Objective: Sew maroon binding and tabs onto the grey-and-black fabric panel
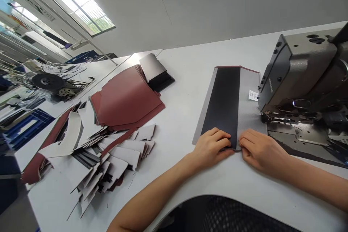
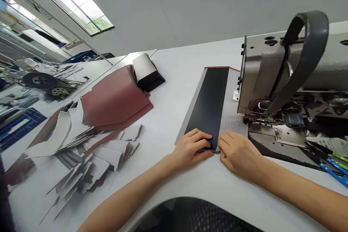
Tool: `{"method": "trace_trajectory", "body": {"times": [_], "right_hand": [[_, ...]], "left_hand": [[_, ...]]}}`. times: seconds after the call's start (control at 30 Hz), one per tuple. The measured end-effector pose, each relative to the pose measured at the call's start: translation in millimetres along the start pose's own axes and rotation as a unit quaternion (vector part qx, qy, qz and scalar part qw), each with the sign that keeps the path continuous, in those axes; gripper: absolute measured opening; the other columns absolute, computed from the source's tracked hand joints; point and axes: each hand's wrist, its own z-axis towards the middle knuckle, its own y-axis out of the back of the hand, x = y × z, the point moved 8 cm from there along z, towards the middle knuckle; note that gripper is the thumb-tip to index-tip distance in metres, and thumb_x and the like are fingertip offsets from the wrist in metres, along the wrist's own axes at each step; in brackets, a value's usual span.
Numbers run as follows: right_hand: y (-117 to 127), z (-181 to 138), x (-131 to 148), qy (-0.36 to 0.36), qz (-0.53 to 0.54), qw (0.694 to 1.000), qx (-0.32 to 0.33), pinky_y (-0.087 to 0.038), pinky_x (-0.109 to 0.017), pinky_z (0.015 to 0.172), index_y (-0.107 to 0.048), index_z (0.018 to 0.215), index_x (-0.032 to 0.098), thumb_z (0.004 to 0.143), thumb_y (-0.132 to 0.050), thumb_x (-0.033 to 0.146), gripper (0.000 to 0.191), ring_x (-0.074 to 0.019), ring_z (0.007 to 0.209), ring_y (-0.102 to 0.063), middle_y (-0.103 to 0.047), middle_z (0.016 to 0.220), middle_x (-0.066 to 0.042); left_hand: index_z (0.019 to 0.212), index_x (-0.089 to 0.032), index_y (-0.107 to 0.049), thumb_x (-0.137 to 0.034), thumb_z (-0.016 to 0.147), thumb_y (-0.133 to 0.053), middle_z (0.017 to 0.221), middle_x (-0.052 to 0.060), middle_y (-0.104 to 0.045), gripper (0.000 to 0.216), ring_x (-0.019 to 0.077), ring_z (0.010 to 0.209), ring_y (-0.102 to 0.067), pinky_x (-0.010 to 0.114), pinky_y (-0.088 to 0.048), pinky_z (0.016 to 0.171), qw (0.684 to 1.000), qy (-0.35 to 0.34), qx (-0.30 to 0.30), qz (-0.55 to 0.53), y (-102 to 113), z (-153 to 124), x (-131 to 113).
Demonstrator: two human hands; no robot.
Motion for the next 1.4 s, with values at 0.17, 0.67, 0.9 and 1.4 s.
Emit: {"method": "trace_trajectory", "body": {"times": [0.17,0.67,0.9,1.4], "right_hand": [[7,-16,-9,-0.016,0.031,0.999,0.025,-0.049,-0.038,0.082,-0.058,0.101,0.016,0.092,-0.053,0.015,0.01,-0.0219,0.091,-0.056,-0.063,0.105,-0.01],[32,-45,-70,-0.087,0.093,0.99,0.058,-0.054,-0.039,0.091,-0.063,0.106,0.022,0.095,-0.058,0.026,0.013,-0.0221,0.109,-0.06,-0.067,0.116,-0.007],[35,-39,-56,-0.029,0.009,0.999,-0.024,-0.051,-0.036,0.092,-0.067,0.09,0.016,0.101,-0.046,0.014,0.023,-0.0201,0.098,-0.062,-0.068,0.1,-0.009],[26,-37,-72,-0.208,0.032,0.977,-0.027,-0.049,-0.034,0.078,-0.049,0.083,0.022,0.098,-0.05,0.02,0.015,-0.0187,0.085,-0.06,-0.06,0.091,-0.004]], "left_hand": [[0.082,-0.02,-0.065,-0.031,0.094,-0.061,0.111,0.004,-0.07,0.016,0.0184,0.092,-0.06,0.034,-0.048,0.079,0.999,0.049,0.005,-0.001,-2,3,-3],[0.079,-0.016,-0.057,-0.017,0.1,-0.043,0.08,0.003,-0.06,0.025,0.0156,0.07,-0.053,0.027,-0.044,0.062,0.97,-0.144,0.028,0.195,-31,29,-41],[0.088,-0.017,-0.053,-0.024,0.107,-0.028,0.093,0.004,-0.061,0.032,0.0138,0.074,-0.057,0.024,-0.039,0.055,0.983,-0.009,0.092,0.158,-39,35,-21],[0.151,-0.036,-0.033,-0.008,0.092,-0.042,0.123,0.004,-0.056,0.066,0.0143,0.079,-0.064,0.021,-0.039,0.048,0.961,-0.033,0.213,0.173,-39,44,-25]]}}
